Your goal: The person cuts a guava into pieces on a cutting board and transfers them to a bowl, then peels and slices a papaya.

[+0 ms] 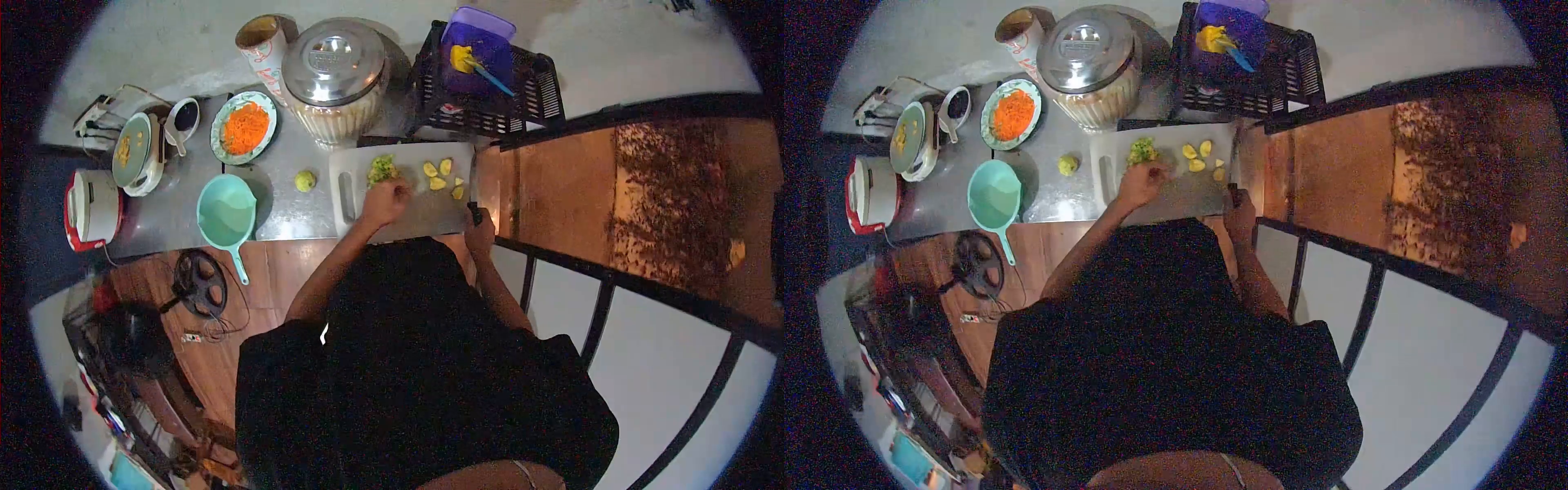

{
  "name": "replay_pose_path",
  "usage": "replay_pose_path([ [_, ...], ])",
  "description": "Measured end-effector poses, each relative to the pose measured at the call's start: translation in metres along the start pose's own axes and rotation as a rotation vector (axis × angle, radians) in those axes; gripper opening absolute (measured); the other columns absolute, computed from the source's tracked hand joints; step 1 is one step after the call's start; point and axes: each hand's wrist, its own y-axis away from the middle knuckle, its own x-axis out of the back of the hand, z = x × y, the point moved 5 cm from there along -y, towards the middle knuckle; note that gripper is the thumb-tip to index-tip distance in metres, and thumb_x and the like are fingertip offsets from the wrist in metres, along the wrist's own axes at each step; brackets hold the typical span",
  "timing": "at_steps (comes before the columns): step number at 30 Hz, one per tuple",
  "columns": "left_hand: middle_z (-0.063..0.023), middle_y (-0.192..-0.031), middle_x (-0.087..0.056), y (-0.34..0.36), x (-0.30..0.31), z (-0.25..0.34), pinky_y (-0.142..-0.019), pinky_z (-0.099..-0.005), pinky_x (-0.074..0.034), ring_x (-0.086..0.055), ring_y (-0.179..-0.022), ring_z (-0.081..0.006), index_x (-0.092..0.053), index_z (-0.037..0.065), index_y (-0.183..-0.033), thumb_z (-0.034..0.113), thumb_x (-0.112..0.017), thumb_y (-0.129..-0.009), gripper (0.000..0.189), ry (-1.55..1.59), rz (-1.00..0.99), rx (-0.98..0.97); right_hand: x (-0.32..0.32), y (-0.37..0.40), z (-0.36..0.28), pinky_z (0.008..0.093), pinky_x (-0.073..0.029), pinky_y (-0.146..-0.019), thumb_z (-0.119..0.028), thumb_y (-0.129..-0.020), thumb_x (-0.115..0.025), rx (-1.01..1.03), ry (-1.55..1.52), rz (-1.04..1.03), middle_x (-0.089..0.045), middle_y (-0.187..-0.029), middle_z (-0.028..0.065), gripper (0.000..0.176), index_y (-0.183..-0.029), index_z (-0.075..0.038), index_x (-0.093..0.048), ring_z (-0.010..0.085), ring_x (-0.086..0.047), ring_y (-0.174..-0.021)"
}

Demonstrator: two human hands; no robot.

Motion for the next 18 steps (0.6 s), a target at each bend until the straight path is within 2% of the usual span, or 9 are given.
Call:
replay_pose_path([
  [3, -0.0206, -0.106, -0.064, -0.024, -0.042, 0.021, -0.083, -0.0451, -0.052, -0.063, -0.096, -0.0354, -0.061, 0.004, -0.115, 0.031, -0.071, -0.078, 0.047, -0.306, -0.032, -0.069, 0.005, -0.022, -0.001, 0.0394, -0.05, -0.071, -0.033, -0.09, -0.061, 0.016, -0.018, -0.096, -0.065, -0.083, 0.0152, 0.032, -0.098, -0.002, -0.061, 0.0296, -0.064, -0.076],
  [4, -0.0226, -0.118, -0.055, -0.032, -0.052, 0.031, -0.087, -0.0461, -0.051, -0.058, -0.106, -0.0369, -0.055, 0.004, -0.121, 0.032, -0.071, -0.077, 0.055, -0.392, 0.046, -0.121, 0.001, -0.032, 0.009, 0.0394, -0.05, -0.071, -0.033, -0.09, -0.061, 0.015, -0.022, -0.107, -0.065, -0.083, 0.0152, 0.032, -0.098, -0.002, -0.061, 0.0296, -0.064, -0.076],
  [5, -0.0246, -0.131, -0.047, -0.038, -0.061, 0.04, -0.09, -0.0472, -0.049, -0.052, -0.116, -0.0384, -0.05, 0.004, -0.127, 0.033, -0.072, -0.076, 0.063, -0.475, 0.12, -0.174, -0.001, -0.041, 0.012, 0.0397, -0.05, -0.07, -0.032, -0.09, -0.061, 0.174, -0.071, -0.079, -0.066, -0.083, 0.0145, 0.03, -0.099, -0.003, -0.061, 0.0292, -0.065, -0.075],
  [6, -0.0246, -0.131, -0.047, -0.044, -0.07, 0.045, -0.09, -0.0472, -0.049, -0.052, -0.116, -0.0384, -0.05, 0.004, -0.127, 0.033, -0.072, -0.076, 0.063, -0.475, 0.113, -0.162, 0.0, -0.046, 0.016, 0.0399, -0.05, -0.069, -0.032, -0.09, -0.061, 0.331, -0.119, -0.05, -0.066, -0.083, 0.0138, 0.029, -0.1, -0.005, -0.061, 0.0288, -0.065, -0.074],
  [8, -0.0221, -0.135, -0.038, -0.057, -0.081, 0.05, -0.091, -0.0434, -0.05, -0.044, -0.122, -0.0397, -0.04, 0.005, -0.133, 0.028, -0.074, -0.073, 0.073, -0.628, 0.033, -0.024, -0.002, -0.058, 0.016, 0.0402, -0.05, -0.068, -0.031, -0.09, -0.061, 0.214, -0.113, -0.175, -0.066, -0.082, 0.0139, 0.027, -0.099, -0.005, -0.061, 0.0295, -0.065, -0.074],
  [12, -0.0216, -0.131, -0.041, -0.062, -0.09, 0.042, -0.089, -0.0415, -0.052, -0.047, -0.119, -0.0378, -0.046, 0.003, -0.128, 0.027, -0.074, -0.073, 0.066, -0.692, 0.018, 0.01, 0.007, -0.071, 0.005, 0.0419, -0.049, -0.066, -0.03, -0.089, -0.062, 0.097, -0.037, -0.454, -0.064, -0.079, 0.015, 0.026, -0.1, -0.006, -0.061, 0.033, -0.064, -0.073],
  [13, -0.0211, -0.129, -0.043, -0.058, -0.091, 0.041, -0.089, -0.041, -0.052, -0.047, -0.118, -0.0373, -0.048, 0.003, -0.125, 0.024, -0.072, -0.074, 0.061, -0.704, 0.052, -0.014, 0.003, -0.073, 0.014, 0.0419, -0.049, -0.066, -0.03, -0.089, -0.062, 0.101, -0.039, -0.463, -0.064, -0.079, 0.015, 0.026, -0.1, -0.006, -0.061, 0.033, -0.064, -0.073],
  [15, -0.0207, -0.126, -0.044, -0.056, -0.09, 0.034, -0.088, -0.0406, -0.052, -0.048, -0.117, -0.0369, -0.051, 0.002, -0.123, 0.021, -0.071, -0.075, 0.055, -0.718, 0.097, -0.025, 0.002, -0.08, 0.013, 0.0439, -0.049, -0.066, -0.03, -0.088, -0.063, 0.391, 0.048, -0.298, -0.062, -0.074, 0.0137, 0.027, -0.102, -0.007, -0.059, 0.0353, -0.062, -0.071],
  [18, -0.0199, -0.121, -0.047, -0.051, -0.094, 0.02, -0.089, -0.0407, -0.052, -0.05, -0.113, -0.0369, -0.055, 0.001, -0.116, 0.016, -0.068, -0.076, 0.045, -0.69, 0.09, -0.008, -0.006, -0.087, 0.016, 0.0449, -0.049, -0.071, -0.03, -0.087, -0.062, 0.356, 0.181, -0.325, -0.06, -0.078, 0.0139, 0.03, -0.106, -0.007, -0.059, 0.036, -0.061, -0.077],
])
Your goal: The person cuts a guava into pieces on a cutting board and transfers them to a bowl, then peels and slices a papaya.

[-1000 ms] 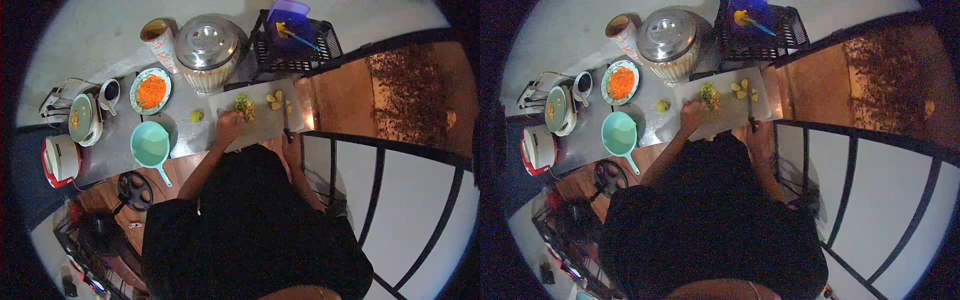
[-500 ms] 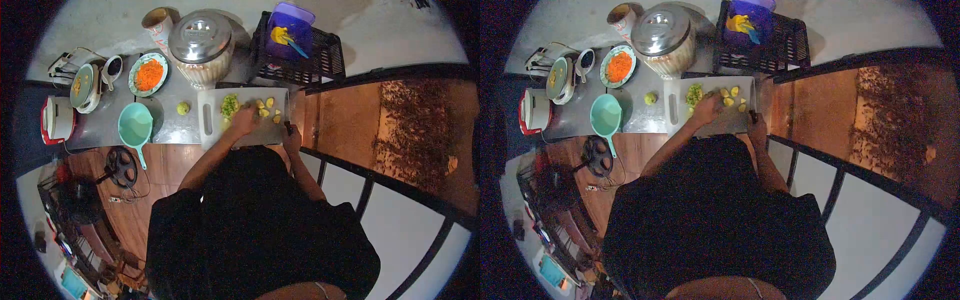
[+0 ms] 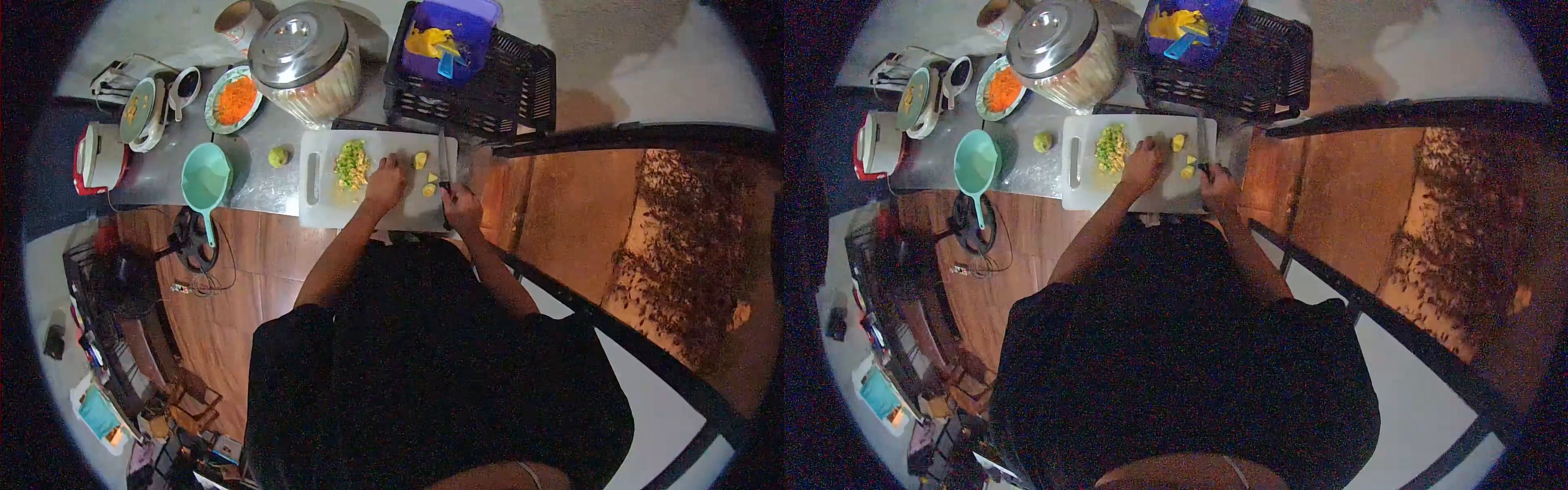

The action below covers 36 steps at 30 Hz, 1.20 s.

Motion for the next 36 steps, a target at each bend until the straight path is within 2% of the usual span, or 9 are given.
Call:
replay_pose_path([
  [6, -0.0162, -0.104, -0.056, 0.018, -0.002, -0.002, -0.089, -0.0415, -0.049, -0.054, -0.105, -0.0367, -0.059, 0.002, -0.106, 0.009, -0.066, -0.074, 0.034, 0.194, 0.24, -0.049, 0.015, -0.006, -0.035, 0.049, -0.049, -0.082, -0.027, -0.086, -0.061, 0.25, -0.061, -0.014, -0.056, -0.111, 0.02, 0.034, -0.111, -0.006, -0.058, 0.0402, -0.054, -0.105],
  [9, -0.0155, -0.094, -0.061, 0.017, -0.003, -0.011, -0.083, -0.0394, -0.051, -0.06, -0.096, -0.0326, -0.063, 0.002, -0.097, 0.008, -0.067, -0.075, 0.023, 0.462, 0.345, 0.033, 0.002, -0.006, -0.04, 0.0471, -0.05, -0.083, -0.023, -0.084, -0.062, 0.381, 0.117, -0.082, -0.057, -0.111, 0.0162, 0.032, -0.111, -0.007, -0.058, 0.0364, -0.055, -0.106],
  [11, -0.0122, -0.092, -0.066, 0.024, -0.001, -0.026, -0.074, -0.035, -0.052, -0.063, -0.085, -0.0235, -0.066, 0.002, -0.09, 0.01, -0.066, -0.083, 0.011, 0.896, 0.621, 0.214, 0.002, -0.006, -0.044, 0.0463, -0.051, -0.082, -0.023, -0.083, -0.062, 0.403, 0.13, -0.094, -0.056, -0.111, 0.0153, 0.032, -0.11, -0.007, -0.058, 0.0352, -0.055, -0.105],
  [12, -0.0122, -0.092, -0.066, 0.027, 0.002, -0.027, -0.074, -0.035, -0.052, -0.063, -0.085, -0.0235, -0.066, 0.002, -0.09, 0.01, -0.066, -0.083, 0.011, 0.894, 0.627, 0.216, 0.0, -0.006, -0.046, 0.0455, -0.051, -0.082, -0.022, -0.082, -0.063, 0.42, 0.141, -0.108, -0.056, -0.111, 0.0143, 0.031, -0.109, -0.007, -0.058, 0.0339, -0.056, -0.104],
  [14, -0.0081, -0.095, -0.067, 0.039, -0.01, -0.042, -0.065, -0.03, -0.051, -0.062, -0.079, -0.0154, -0.067, 0.004, -0.094, 0.015, -0.064, -0.089, 0.013, 1.489, 0.619, 0.483, -0.003, -0.007, -0.045, 0.0447, -0.052, -0.08, -0.022, -0.081, -0.064, 0.459, 0.139, -0.134, -0.055, -0.109, 0.0134, 0.031, -0.107, -0.008, -0.058, 0.0326, -0.056, -0.103],
  [18, -0.0048, -0.091, -0.065, 0.068, -0.009, -0.058, -0.061, -0.0266, -0.049, -0.06, -0.075, -0.013, -0.067, 0.003, -0.098, 0.017, -0.064, -0.089, 0.017, 1.77, 0.62, 0.544, -0.008, -0.007, -0.046, 0.043, -0.053, -0.077, -0.023, -0.08, -0.064, 0.597, 0.199, -0.082, -0.054, -0.103, 0.0112, 0.028, -0.104, -0.009, -0.058, 0.0296, -0.056, -0.101],
  [28, -0.0044, -0.091, -0.062, 0.098, -0.013, -0.057, -0.062, -0.0263, -0.046, -0.057, -0.077, -0.0138, -0.062, 0.004, -0.099, 0.018, -0.058, -0.092, 0.017, 1.956, 0.528, 0.557, -0.014, -0.012, -0.05, 0.0441, -0.052, -0.078, -0.022, -0.083, -0.059, 0.623, 0.134, -0.119, -0.055, -0.097, 0.012, 0.02, -0.097, -0.008, -0.062, 0.0304, -0.058, -0.096],
  [33, -0.0039, -0.089, -0.062, 0.102, -0.011, -0.042, -0.06, -0.0253, -0.045, -0.057, -0.074, -0.0132, -0.061, 0.005, -0.097, 0.02, -0.057, -0.093, 0.015, 2.015, 0.491, 0.573, 0.005, -0.038, -0.053, 0.0434, -0.048, -0.083, -0.015, -0.081, -0.061, 0.336, -0.193, -0.016, -0.056, -0.1, 0.0157, 0.02, -0.098, -0.006, -0.061, 0.0347, -0.057, -0.096],
  [36, -0.0035, -0.088, -0.062, 0.1, -0.018, -0.038, -0.06, -0.0252, -0.045, -0.057, -0.073, -0.013, -0.06, 0.007, -0.098, 0.022, -0.057, -0.093, 0.016, 2.053, 0.445, 0.576, 0.012, -0.051, -0.07, 0.0425, -0.047, -0.085, -0.012, -0.079, -0.062, 0.482, -0.22, 0.033, -0.055, -0.103, 0.0165, 0.021, -0.098, -0.005, -0.06, 0.0352, -0.057, -0.095],
])
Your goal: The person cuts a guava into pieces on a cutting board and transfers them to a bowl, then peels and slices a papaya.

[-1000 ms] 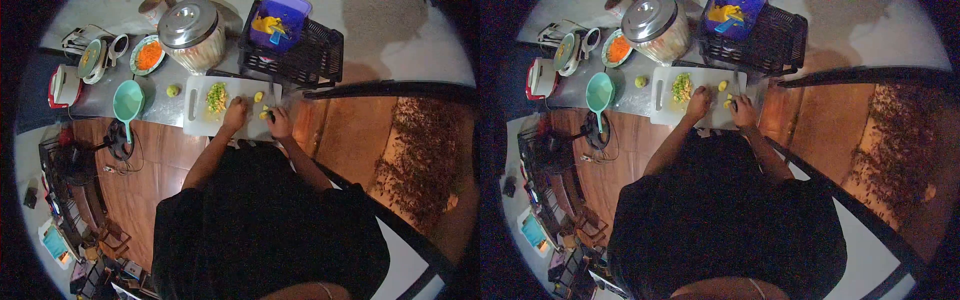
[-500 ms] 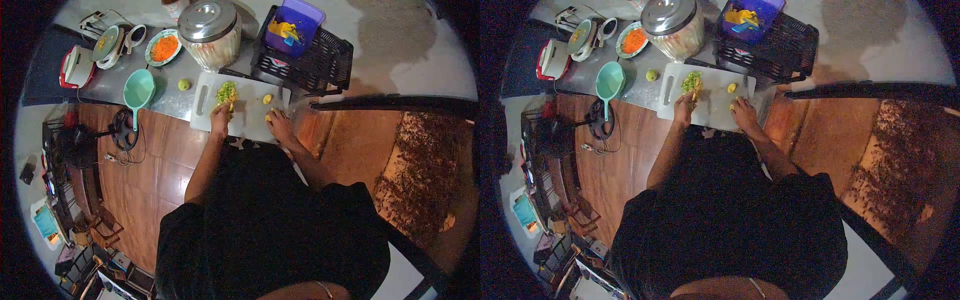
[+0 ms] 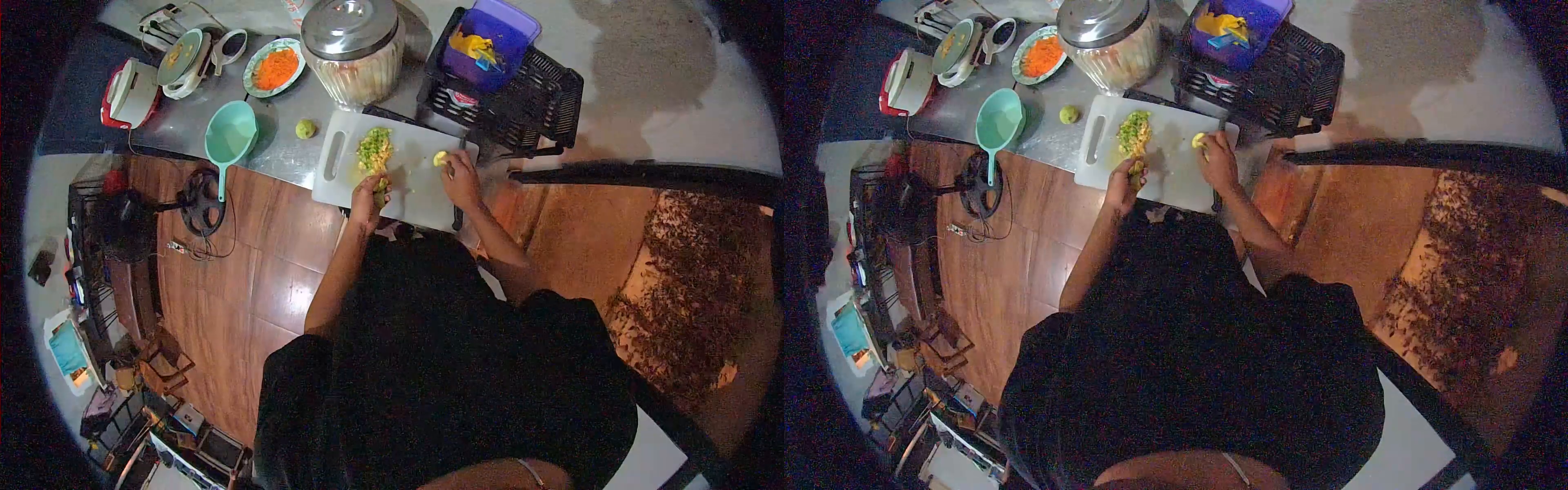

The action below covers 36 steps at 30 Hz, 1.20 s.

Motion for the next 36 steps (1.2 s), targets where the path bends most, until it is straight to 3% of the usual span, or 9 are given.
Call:
replay_pose_path([
  [7, -0.0022, -0.09, -0.06, -0.001, -0.002, -0.01, -0.066, -0.0252, -0.047, -0.057, -0.08, -0.0136, -0.057, 0.007, -0.106, 0.025, -0.052, -0.095, 0.022, 0.0, -0.017, 0.084, -0.026, -0.019, 0.005, 0.0449, -0.047, -0.084, -0.013, -0.081, -0.062, 0.165, 0.198, -0.156, -0.054, -0.106, 0.0167, 0.021, -0.099, -0.006, -0.058, 0.037, -0.055, -0.099],
  [9, -0.0029, -0.088, -0.06, -0.001, -0.003, -0.012, -0.064, -0.0266, -0.047, -0.058, -0.078, -0.0143, -0.058, 0.007, -0.104, 0.025, -0.054, -0.095, 0.021, 0.033, -0.015, 0.084, -0.026, -0.017, 0.008, 0.0455, -0.046, -0.084, -0.013, -0.08, -0.062, 0.008, 0.103, -0.219, -0.053, -0.106, 0.0169, 0.02, -0.099, -0.005, -0.058, 0.0367, -0.054, -0.1],
  [18, -0.008, -0.086, -0.059, -0.007, -0.01, -0.026, -0.063, -0.0289, -0.05, -0.059, -0.074, -0.0181, -0.057, 0.003, -0.102, 0.022, -0.053, -0.094, 0.021, 0.051, -0.012, 0.159, -0.014, -0.012, -0.009, 0.0412, -0.047, -0.082, -0.006, -0.075, -0.069, 0.019, -0.047, -0.093, -0.056, -0.096, 0.0151, 0.02, -0.093, -0.002, -0.061, 0.0343, -0.057, -0.094],
  [22, -0.0092, -0.088, -0.06, -0.017, -0.007, -0.025, -0.067, -0.0299, -0.052, -0.061, -0.078, -0.0199, -0.057, 0.002, -0.104, 0.023, -0.047, -0.096, 0.024, 0.0, -0.07, 0.082, -0.007, -0.007, -0.067, 0.0383, -0.048, -0.082, -0.005, -0.073, -0.07, -0.125, -0.312, -0.082, -0.057, -0.099, 0.0129, 0.02, -0.091, -0.002, -0.062, 0.0331, -0.057, -0.094],
  [27, -0.0074, -0.1, -0.06, -0.005, -0.029, -0.004, -0.076, -0.0329, -0.052, -0.061, -0.091, -0.0203, -0.054, 0.005, -0.11, 0.03, -0.039, -0.098, 0.032, 0.2, -0.086, 0.249, -0.021, 0.011, -0.125, 0.0411, -0.043, -0.092, -0.014, -0.076, -0.071, 0.28, -0.057, -0.161, -0.058, -0.106, 0.0081, 0.021, -0.094, -0.005, -0.065, 0.0309, -0.054, -0.102],
  [30, -0.0062, -0.099, -0.06, -0.008, -0.018, -0.005, -0.077, -0.0343, -0.052, -0.061, -0.09, -0.0201, -0.055, 0.007, -0.109, 0.03, -0.039, -0.098, 0.03, 0.23, -0.177, 0.396, -0.023, 0.013, -0.143, 0.0431, -0.04, -0.096, -0.017, -0.077, -0.07, 0.301, 0.031, -0.204, -0.057, -0.11, 0.0088, 0.023, -0.097, -0.007, -0.066, 0.0305, -0.053, -0.107],
  [34, -0.0046, -0.091, -0.061, -0.013, -0.009, 0.012, -0.069, -0.0332, -0.054, -0.061, -0.08, -0.0193, -0.057, 0.008, -0.098, 0.029, -0.045, -0.096, 0.024, 0.211, -0.113, 0.448, -0.018, 0.007, -0.16, 0.0436, -0.039, -0.097, -0.015, -0.079, -0.066, 0.159, -0.199, -0.244, -0.056, -0.116, 0.0119, 0.026, -0.103, -0.005, -0.066, 0.0324, -0.05, -0.113],
  [35, -0.0038, -0.084, -0.062, -0.016, -0.007, 0.019, -0.06, -0.0293, -0.052, -0.061, -0.073, -0.0172, -0.058, 0.009, -0.092, 0.028, -0.049, -0.094, 0.022, 0.184, -0.057, 0.409, -0.02, 0.007, -0.155, 0.0436, -0.039, -0.097, -0.015, -0.079, -0.066, 0.148, -0.19, -0.25, -0.056, -0.116, 0.0119, 0.026, -0.103, -0.005, -0.066, 0.0324, -0.05, -0.113],
  [36, -0.0038, -0.084, -0.062, -0.016, -0.007, 0.028, -0.06, -0.0293, -0.052, -0.061, -0.073, -0.0172, -0.058, 0.009, -0.092, 0.028, -0.049, -0.094, 0.022, 0.194, -0.057, 0.42, -0.014, 0.007, -0.138, 0.0445, -0.039, -0.096, -0.015, -0.079, -0.064, 0.079, -0.112, -0.121, -0.057, -0.114, 0.0125, 0.027, -0.104, -0.005, -0.064, 0.0331, -0.051, -0.111],
])
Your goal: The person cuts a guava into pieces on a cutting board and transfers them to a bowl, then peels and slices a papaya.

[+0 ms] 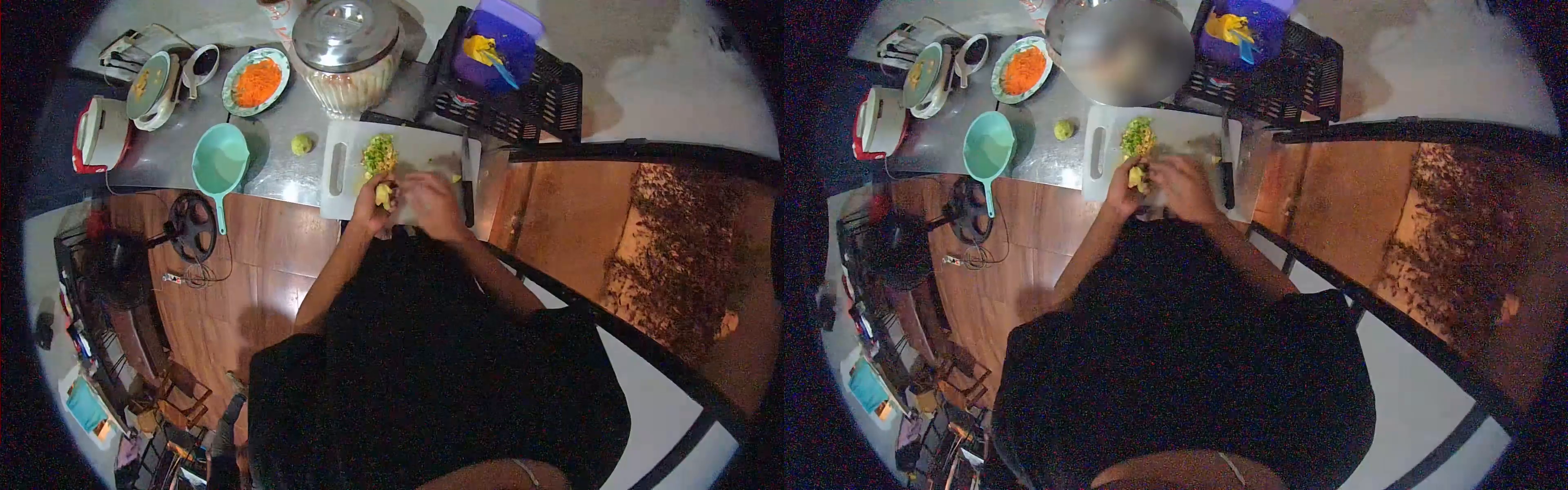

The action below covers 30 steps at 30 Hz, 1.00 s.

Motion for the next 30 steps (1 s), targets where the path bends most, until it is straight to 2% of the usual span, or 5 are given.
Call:
replay_pose_path([
  [5, -0.0039, -0.085, -0.062, 0.02, -0.002, 0.048, -0.051, -0.0236, -0.046, -0.06, -0.072, -0.0141, -0.059, 0.009, -0.091, 0.028, -0.05, -0.094, 0.021, -0.003, -0.17, 0.012, 0.001, 0.032, 0.119, 0.0448, -0.04, -0.098, -0.014, -0.081, -0.057, -0.292, 0.65, -0.011, -0.055, -0.117, 0.0165, 0.036, -0.116, -0.006, -0.059, 0.0372, -0.05, -0.113],
  [14, -0.0019, -0.084, -0.06, 0.049, 0.023, 0.154, -0.05, -0.0224, -0.043, -0.057, -0.071, -0.0137, -0.056, 0.01, -0.089, 0.031, -0.052, -0.094, 0.022, 0.057, -0.195, -0.141, -0.023, 0.038, 0.14, 0.0486, -0.04, -0.098, 0.0, -0.068, -0.055, -0.163, 0.563, 0.023, -0.051, -0.125, 0.0202, 0.052, -0.12, -0.003, -0.055, 0.0418, -0.047, -0.114],
  [23, -0.0004, -0.076, -0.056, 0.066, 0.098, 0.268, -0.044, -0.0234, -0.042, -0.056, -0.066, -0.0143, -0.054, 0.012, -0.085, 0.027, -0.054, -0.093, 0.017, 0.126, 0.002, -0.414, -0.023, 0.018, 0.142, 0.0424, -0.05, -0.083, -0.021, -0.084, -0.062, -0.26, 0.762, 0.066, -0.06, -0.104, 0.0182, 0.036, -0.116, -0.005, -0.058, 0.0329, -0.059, -0.095],
  [25, -0.0002, -0.073, -0.055, 0.062, 0.126, 0.297, -0.044, -0.0244, -0.041, -0.055, -0.064, -0.0147, -0.054, 0.012, -0.085, 0.027, -0.055, -0.092, 0.017, 0.098, 0.133, -0.508, -0.026, 0.003, 0.123, 0.036, -0.051, -0.075, -0.015, -0.082, -0.064, -0.728, 0.327, 0.16, -0.063, -0.086, 0.0123, 0.03, -0.11, -0.004, -0.062, 0.0245, -0.061, -0.078],
  [30, -0.0049, -0.073, -0.058, 0.053, 0.183, 0.347, -0.046, -0.0264, -0.042, -0.056, -0.06, -0.0146, -0.061, 0.007, -0.087, 0.026, -0.06, -0.088, 0.019, -0.154, 0.549, -0.708, -0.125, -0.054, 0.068, 0.0275, -0.049, -0.073, -0.003, -0.083, -0.065, -0.444, -0.354, 0.3, -0.065, -0.084, 0.0041, 0.013, -0.095, 0.0, -0.068, 0.0118, -0.06, -0.076],
])
